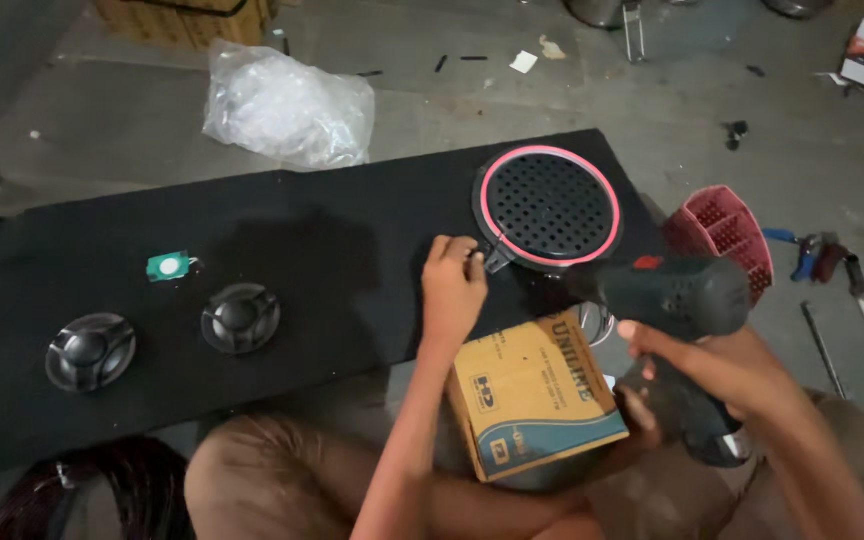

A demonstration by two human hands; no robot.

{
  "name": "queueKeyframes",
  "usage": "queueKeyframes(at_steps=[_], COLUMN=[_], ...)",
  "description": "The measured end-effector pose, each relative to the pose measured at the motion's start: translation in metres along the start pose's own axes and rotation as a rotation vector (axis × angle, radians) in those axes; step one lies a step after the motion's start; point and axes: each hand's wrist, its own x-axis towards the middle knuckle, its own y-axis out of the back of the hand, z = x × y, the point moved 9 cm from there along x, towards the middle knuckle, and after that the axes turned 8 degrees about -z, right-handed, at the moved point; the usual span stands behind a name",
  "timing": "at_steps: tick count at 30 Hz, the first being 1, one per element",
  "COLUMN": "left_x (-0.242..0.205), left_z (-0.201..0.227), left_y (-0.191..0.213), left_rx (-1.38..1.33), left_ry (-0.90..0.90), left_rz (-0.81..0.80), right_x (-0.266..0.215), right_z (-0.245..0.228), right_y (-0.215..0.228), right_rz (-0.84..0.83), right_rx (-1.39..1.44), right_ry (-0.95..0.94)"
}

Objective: The person sits on the floor and uses a cordless drill to fasten screws into a circular speaker grille mounted on a black panel. The person repeatedly positions the drill, drives screws, and adjusts the grille while working in a cluttered workshop environment.

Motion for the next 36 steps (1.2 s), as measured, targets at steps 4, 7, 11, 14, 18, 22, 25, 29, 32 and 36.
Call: queueKeyframes(at_steps=[4,7,11,14,18,22,25,29,32,36], left_x=[0.002,0.010,0.008,0.006,0.007,0.005,0.002,0.001,0.001,-0.002], left_z=[0.020,0.016,0.017,0.016,0.018,0.022,0.024,0.031,0.034,0.038], left_y=[-0.006,-0.017,-0.024,-0.022,-0.022,-0.021,-0.018,-0.015,-0.016,-0.021], left_rx=[0.248,0.377,0.379,0.392,0.385,0.360,0.360,0.378,0.396,0.462], left_ry=[-0.073,0.011,-0.001,-0.013,-0.007,-0.034,-0.043,-0.059,-0.049,-0.073], left_rz=[0.031,-0.097,-0.087,-0.082,-0.087,-0.088,-0.081,-0.057,-0.077,-0.093], right_x=[-0.010,-0.018,-0.013,-0.018,-0.023,-0.025,-0.024,-0.020,-0.018,-0.021], right_z=[0.040,0.081,0.098,0.110,0.112,0.109,0.118,0.133,0.142,0.160], right_y=[0.000,-0.003,-0.001,-0.002,-0.005,-0.009,-0.006,-0.004,-0.005,-0.010], right_rz=[0.063,0.086,0.099,0.130,0.157,0.143,0.152,0.146,0.136,0.136], right_rx=[0.145,0.276,0.271,0.259,0.276,0.272,0.270,0.285,0.285,0.334], right_ry=[-0.129,-0.238,-0.059,-0.081,-0.129,-0.116,-0.170,-0.220,-0.242,-0.310])
